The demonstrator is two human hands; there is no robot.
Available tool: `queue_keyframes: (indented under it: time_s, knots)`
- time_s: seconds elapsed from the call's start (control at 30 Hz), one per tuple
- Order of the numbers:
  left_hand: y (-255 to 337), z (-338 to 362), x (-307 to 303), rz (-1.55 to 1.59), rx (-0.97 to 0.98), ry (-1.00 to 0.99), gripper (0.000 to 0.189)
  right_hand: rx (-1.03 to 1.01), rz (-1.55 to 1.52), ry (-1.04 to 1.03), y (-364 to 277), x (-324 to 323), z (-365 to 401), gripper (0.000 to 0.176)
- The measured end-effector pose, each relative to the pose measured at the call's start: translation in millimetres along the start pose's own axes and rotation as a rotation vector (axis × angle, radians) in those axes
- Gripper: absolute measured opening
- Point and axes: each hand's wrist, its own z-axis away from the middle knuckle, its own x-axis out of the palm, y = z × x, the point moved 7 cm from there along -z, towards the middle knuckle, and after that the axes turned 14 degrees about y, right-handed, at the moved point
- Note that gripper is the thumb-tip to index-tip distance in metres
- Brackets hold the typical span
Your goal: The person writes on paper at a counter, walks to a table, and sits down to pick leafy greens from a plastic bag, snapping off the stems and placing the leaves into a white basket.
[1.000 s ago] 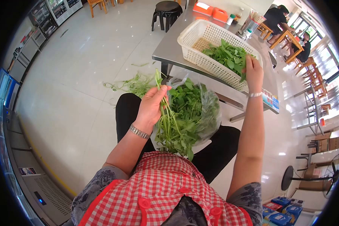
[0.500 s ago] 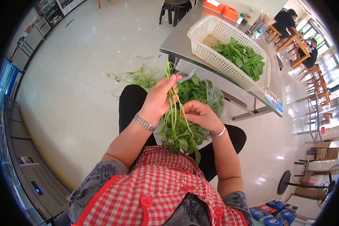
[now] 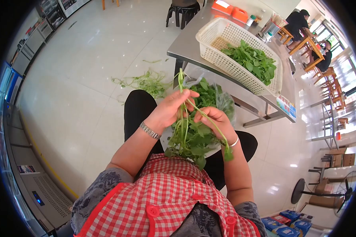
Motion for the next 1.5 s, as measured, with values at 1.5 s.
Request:
queue_keyframes:
  time_s: [1.5]
  knots:
    - [19,-21,-43,0.518,-0.092,0.112,0.030,-0.169,0.536,-0.258,-25,-23,-6,0.022]
